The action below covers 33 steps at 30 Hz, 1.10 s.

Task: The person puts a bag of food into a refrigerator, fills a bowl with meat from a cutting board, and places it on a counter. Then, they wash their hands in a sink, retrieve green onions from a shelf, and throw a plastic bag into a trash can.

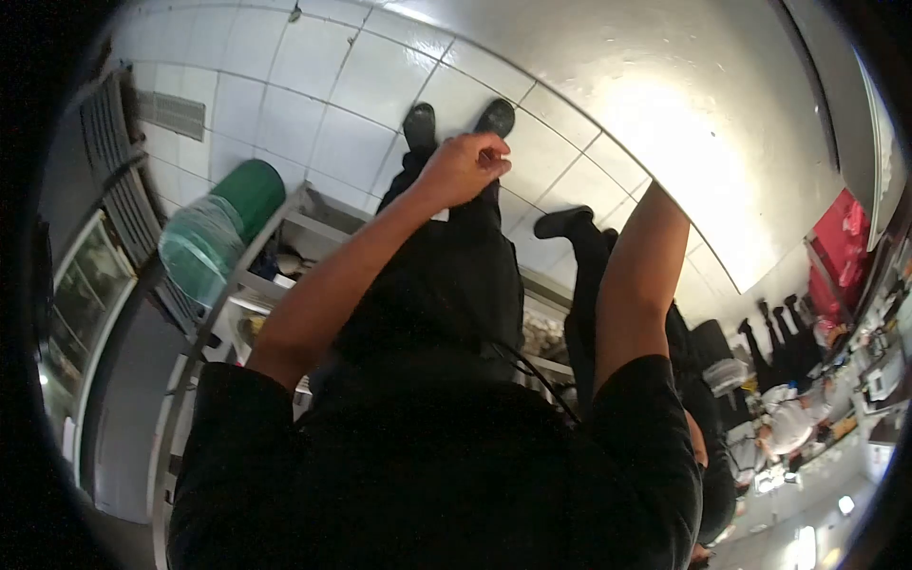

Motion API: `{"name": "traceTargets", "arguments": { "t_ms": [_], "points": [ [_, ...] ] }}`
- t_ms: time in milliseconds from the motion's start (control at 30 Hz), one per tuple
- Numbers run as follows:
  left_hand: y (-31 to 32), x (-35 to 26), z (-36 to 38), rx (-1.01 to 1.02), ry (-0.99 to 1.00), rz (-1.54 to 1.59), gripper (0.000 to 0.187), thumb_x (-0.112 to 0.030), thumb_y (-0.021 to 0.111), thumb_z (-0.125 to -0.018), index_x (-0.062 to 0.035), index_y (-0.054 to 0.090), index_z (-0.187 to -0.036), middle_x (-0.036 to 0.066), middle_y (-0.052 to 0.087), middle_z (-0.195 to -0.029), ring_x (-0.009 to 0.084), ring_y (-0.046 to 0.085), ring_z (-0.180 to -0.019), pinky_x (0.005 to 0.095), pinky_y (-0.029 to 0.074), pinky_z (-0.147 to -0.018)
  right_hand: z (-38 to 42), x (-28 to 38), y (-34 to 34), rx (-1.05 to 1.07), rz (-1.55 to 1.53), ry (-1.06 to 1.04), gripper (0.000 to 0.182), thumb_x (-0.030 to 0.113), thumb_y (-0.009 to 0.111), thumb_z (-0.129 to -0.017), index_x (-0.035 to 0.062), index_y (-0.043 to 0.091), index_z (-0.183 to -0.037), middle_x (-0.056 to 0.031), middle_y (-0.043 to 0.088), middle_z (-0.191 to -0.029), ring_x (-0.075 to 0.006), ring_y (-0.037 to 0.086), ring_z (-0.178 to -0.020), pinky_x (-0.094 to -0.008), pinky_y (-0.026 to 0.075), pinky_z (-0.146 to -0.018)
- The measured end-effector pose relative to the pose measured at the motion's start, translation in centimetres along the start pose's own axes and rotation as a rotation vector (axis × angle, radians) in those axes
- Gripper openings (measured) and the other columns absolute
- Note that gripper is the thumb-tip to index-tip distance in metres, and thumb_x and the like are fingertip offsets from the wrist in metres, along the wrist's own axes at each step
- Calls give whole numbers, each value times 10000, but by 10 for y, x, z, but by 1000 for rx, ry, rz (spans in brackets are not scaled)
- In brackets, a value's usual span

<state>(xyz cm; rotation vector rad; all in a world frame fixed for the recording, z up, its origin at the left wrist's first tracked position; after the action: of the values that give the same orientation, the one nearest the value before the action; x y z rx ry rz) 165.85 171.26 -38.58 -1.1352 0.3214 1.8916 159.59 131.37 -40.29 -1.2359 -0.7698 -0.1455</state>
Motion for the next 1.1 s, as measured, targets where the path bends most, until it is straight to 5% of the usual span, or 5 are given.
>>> {"name": "traceTargets", "arguments": {
  "t_ms": [500, 767, 900, 1000, 1100],
  "points": [
    [-7, 4, -20, -127, -11, 320, 301, -268, 659, -855, -25, 660, -1032, 117, 699, -954, 216, 674, -883, 323, 518, -799, 62, 13, 25, 123, -1025, 668, 241, 272, 603, -863, 61, 616, -979, -79, 638, -860, -235, 615, -776, -388, 542, -645],
    [59, -12, -13, -224, 24, 418, 430, -343, 674, -851, -7, 633, -1116, 177, 670, -1066, 258, 670, -927, 338, 520, -822, 131, 8, 61, 592, -880, 881, 97, 18, 576, -864, 3, 574, -960, -99, 610, -847, -224, 597, -791, -355, 507, -758],
    [150, -29, -9, -129, -96, 738, 1130, -563, 734, -727, 66, 145, -1459, 321, 251, -1466, 383, 263, -1387, 398, 250, -1132, 132, 1, 64, 692, -887, 948, 117, 60, 609, -860, 50, 585, -974, -77, 622, -898, -219, 604, -862, -405, 453, -806],
    [116, -49, -19, -573, 11, 723, 1070, -541, 741, -723, 63, 221, -1437, 314, 288, -1447, 380, 305, -1364, 391, 271, -1123, 133, 9, 60, 739, -833, 852, 149, 82, 613, -866, 59, 588, -1011, -78, 619, -947, -219, 603, -913, -427, 466, -837],
    [90, -78, -54, -326, 79, 452, 955, -453, 745, -720, 47, 307, -1406, 273, 450, -1347, 350, 448, -1272, 388, 384, -1041, 127, 2, 64, 802, -863, 837, 170, 116, 598, -887, 58, 590, -1047, -67, 606, -1029, -217, 585, -983, -439, 477, -857]
  ]
}}
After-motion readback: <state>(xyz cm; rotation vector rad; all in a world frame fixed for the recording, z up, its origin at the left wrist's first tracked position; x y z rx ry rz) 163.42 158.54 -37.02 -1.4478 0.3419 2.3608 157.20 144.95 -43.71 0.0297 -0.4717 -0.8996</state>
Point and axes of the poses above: each hand's wrist, its own z-axis away from the middle knuckle, its own y-axis out of the palm, x = y × z, the point moved 9 cm from there along -z, towards the middle knuckle
